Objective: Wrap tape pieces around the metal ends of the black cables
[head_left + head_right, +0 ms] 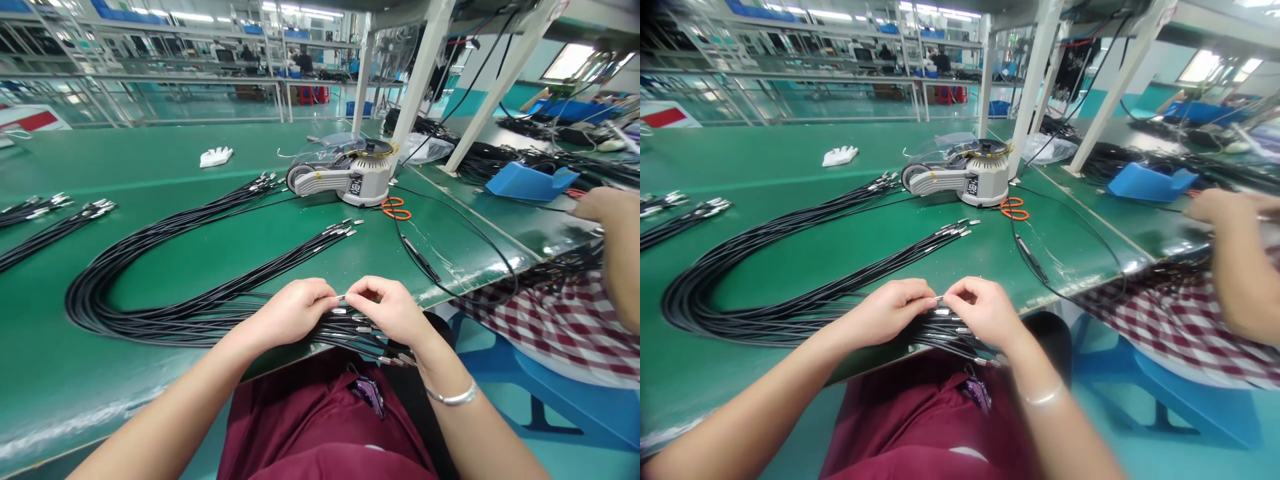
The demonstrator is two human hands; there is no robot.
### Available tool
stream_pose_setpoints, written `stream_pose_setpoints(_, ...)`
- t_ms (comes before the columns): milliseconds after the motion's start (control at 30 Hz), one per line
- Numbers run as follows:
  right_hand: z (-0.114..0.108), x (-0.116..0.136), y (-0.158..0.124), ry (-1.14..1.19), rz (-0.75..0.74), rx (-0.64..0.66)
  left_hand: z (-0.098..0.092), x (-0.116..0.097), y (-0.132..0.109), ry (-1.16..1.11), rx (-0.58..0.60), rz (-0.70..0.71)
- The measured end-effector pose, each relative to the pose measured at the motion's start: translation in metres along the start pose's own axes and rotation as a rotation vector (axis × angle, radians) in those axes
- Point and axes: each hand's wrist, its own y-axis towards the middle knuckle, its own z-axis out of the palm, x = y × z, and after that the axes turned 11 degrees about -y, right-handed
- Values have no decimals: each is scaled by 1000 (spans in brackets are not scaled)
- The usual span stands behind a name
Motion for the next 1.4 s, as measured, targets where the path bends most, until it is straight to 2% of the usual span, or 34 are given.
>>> stream_pose_setpoints(500,3,2,3,-46,34,-14,14,2,8,58,-61,-15)
stream_pose_setpoints(567,2,3,4,-53,36,14,11,0,8,51,-33,-16)
stream_pose_setpoints(667,-2,8,-1,-87,38,34,-5,-2,9,17,10,16)
stream_pose_setpoints(733,-7,13,-8,-142,-16,78,-17,-1,13,42,-73,-1)
stream_pose_setpoints(833,-18,18,-19,-188,-125,271,-27,6,29,228,-250,-61)
stream_pose_setpoints(900,-26,18,-22,-158,-113,345,-25,11,49,336,-268,-63)
stream_pose_setpoints(1067,-32,16,-19,-86,44,186,-4,15,111,405,-305,-70)
stream_pose_setpoints(1167,-33,11,-22,-36,69,166,2,16,134,392,-343,-97)
stream_pose_setpoints(1267,-39,-1,-24,33,119,132,0,16,136,329,-384,-100)
stream_pose_setpoints(1400,-51,-18,-7,183,146,25,-1,4,112,172,-407,-46)
